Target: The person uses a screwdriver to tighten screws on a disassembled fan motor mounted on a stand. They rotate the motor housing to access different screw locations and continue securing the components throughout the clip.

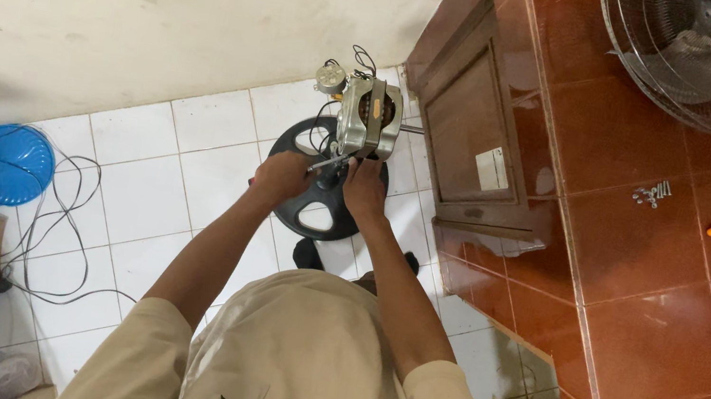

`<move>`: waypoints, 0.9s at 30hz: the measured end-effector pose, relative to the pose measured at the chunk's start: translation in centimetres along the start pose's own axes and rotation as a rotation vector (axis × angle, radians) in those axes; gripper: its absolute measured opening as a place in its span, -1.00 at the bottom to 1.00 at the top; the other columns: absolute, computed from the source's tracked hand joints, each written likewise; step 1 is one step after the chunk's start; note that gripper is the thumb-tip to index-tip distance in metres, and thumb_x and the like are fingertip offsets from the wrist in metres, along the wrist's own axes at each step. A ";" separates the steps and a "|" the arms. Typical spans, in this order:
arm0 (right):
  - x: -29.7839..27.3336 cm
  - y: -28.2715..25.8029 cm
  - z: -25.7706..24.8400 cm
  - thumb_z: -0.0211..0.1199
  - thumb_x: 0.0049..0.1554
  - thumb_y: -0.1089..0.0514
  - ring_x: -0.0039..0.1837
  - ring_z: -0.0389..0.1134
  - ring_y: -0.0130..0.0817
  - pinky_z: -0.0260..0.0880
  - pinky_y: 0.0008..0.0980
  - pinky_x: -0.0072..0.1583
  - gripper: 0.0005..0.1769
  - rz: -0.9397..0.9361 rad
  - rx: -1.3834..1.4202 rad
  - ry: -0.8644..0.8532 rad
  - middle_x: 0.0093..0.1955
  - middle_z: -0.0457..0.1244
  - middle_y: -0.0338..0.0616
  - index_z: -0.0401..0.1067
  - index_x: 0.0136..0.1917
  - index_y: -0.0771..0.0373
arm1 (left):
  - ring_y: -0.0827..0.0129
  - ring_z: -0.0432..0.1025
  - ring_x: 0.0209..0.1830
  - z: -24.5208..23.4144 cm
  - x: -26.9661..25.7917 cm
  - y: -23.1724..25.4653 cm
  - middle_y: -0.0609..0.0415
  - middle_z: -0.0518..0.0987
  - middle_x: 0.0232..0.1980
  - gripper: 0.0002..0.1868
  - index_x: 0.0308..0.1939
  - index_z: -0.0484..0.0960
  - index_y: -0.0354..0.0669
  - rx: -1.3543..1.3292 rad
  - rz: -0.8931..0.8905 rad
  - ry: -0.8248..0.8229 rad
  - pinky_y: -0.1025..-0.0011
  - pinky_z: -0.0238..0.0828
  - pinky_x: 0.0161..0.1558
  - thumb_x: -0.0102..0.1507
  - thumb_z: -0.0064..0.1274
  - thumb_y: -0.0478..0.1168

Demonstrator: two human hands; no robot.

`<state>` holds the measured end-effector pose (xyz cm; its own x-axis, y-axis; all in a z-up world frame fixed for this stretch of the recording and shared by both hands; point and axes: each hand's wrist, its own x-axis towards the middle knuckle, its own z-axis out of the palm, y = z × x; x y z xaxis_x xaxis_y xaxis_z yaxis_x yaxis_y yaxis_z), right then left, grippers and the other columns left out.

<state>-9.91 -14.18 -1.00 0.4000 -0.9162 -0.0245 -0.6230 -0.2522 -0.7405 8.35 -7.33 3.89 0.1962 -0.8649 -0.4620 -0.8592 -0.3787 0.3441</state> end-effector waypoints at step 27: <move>-0.5 -1.5 -2.0 0.01 0.35 -0.01 0.23 0.27 0.35 0.32 0.16 0.18 -0.57 -0.035 0.038 -0.015 0.26 0.22 0.36 0.19 0.32 0.33 | -0.03 0.55 -0.34 0.8 -5.3 0.2 -0.05 0.61 -0.24 -0.67 -0.02 0.59 -0.06 -0.170 0.165 0.468 0.11 0.48 -0.35 0.18 0.30 -0.15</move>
<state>-10.53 -13.93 1.49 0.4315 -0.9021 -0.0083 -0.5828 -0.2717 -0.7658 6.77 -2.55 5.71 0.2884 -0.9575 0.0111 -0.8155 -0.2395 0.5268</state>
